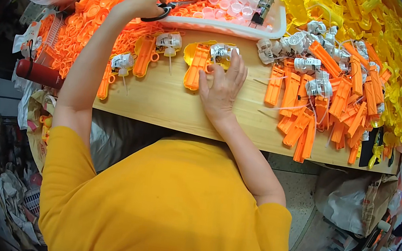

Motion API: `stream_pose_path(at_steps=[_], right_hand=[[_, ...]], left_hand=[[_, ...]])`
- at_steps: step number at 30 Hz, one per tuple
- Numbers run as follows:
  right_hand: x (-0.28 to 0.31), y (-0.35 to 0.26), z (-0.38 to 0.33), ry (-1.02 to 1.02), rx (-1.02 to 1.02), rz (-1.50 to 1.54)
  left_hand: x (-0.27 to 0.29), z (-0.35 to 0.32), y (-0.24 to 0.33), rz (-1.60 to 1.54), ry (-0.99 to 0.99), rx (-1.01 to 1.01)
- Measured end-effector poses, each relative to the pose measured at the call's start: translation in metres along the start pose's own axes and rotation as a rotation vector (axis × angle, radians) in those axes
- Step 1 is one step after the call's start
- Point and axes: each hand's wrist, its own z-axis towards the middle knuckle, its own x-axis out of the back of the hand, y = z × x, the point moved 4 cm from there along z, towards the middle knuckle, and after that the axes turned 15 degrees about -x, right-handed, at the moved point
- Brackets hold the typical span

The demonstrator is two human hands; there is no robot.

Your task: Manually assembling plastic toy guns from multiple components at a factory workstation.

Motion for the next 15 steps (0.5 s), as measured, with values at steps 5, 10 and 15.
stream_pose_path(at_steps=[5,10,15], right_hand=[[0.018,0.017,-0.004,-0.037,-0.092,-0.141],[0.021,0.027,-0.012,-0.151,-0.004,-0.171],[0.031,0.02,-0.032,-0.192,0.021,-0.034]], left_hand=[[-0.003,-0.023,-0.011,-0.065,0.339,-0.085],[0.017,-0.075,0.024,-0.232,0.445,0.038],[-0.014,-0.133,0.08,-0.892,0.33,0.072]])
